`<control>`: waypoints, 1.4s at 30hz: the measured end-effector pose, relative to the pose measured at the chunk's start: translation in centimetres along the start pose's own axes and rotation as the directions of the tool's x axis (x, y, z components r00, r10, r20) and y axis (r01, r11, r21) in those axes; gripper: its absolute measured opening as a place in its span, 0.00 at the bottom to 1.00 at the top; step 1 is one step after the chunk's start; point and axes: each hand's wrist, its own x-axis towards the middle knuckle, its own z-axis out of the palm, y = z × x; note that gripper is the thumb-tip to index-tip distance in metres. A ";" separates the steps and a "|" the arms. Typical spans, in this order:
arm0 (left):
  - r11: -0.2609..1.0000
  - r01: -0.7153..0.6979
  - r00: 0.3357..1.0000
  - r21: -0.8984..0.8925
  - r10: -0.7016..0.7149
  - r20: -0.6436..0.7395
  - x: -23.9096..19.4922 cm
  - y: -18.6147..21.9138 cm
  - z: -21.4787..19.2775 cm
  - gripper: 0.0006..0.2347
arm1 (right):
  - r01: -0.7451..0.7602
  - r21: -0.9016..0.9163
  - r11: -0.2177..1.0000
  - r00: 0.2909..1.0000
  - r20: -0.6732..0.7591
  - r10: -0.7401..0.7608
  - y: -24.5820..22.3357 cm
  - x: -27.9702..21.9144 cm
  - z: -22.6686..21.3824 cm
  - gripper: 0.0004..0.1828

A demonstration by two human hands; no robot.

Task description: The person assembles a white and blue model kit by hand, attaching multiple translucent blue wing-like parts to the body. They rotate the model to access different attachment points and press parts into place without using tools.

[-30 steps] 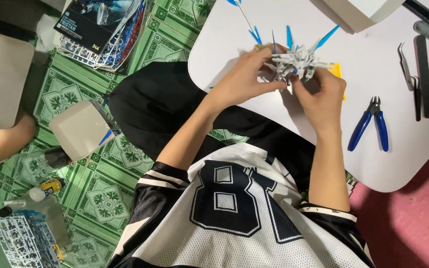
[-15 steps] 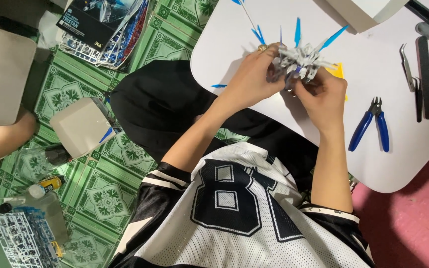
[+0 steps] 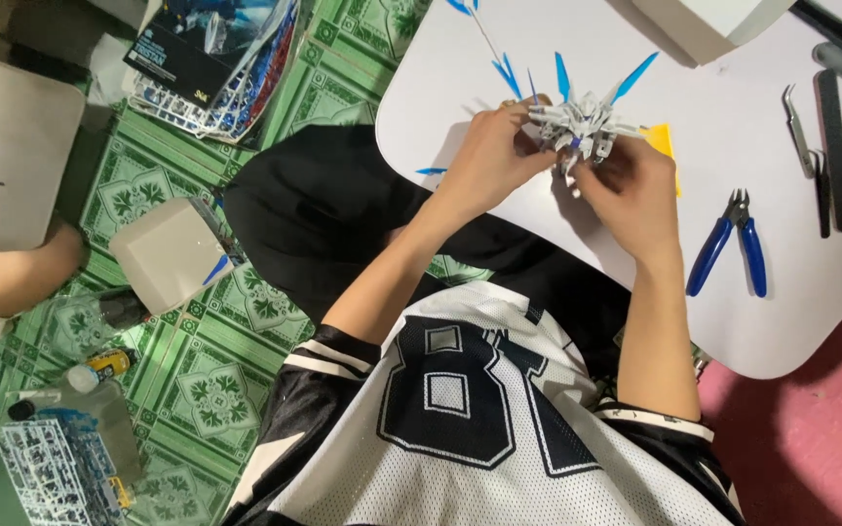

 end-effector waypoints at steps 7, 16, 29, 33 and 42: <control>1.000 0.002 1.000 0.019 -0.002 0.015 0.2 1.3 -0.8 0.14 | 0.200 0.136 0.970 0.980 -0.037 -0.197 0.5 0.7 -1.5 0.31; 0.997 0.068 0.995 -0.034 -0.066 0.075 -0.1 1.4 -1.0 0.09 | 0.255 0.175 0.951 0.966 -0.098 -0.241 0.9 1.4 -0.5 0.16; 0.994 0.112 0.988 0.012 -0.113 0.102 -0.3 0.7 -0.8 0.13 | 0.494 -0.368 0.788 0.811 -0.131 -0.570 -4.8 0.8 -2.1 0.21; 0.966 0.177 0.970 0.189 -0.204 0.131 0.4 1.3 -1.0 0.15 | 0.513 -0.548 0.661 0.790 0.000 -0.614 -6.5 1.9 -1.1 0.17; 0.984 0.165 0.979 0.059 -0.171 0.112 -0.2 1.3 -1.2 0.11 | 0.496 -0.664 0.560 0.766 0.031 -0.643 -5.8 1.7 -0.3 0.14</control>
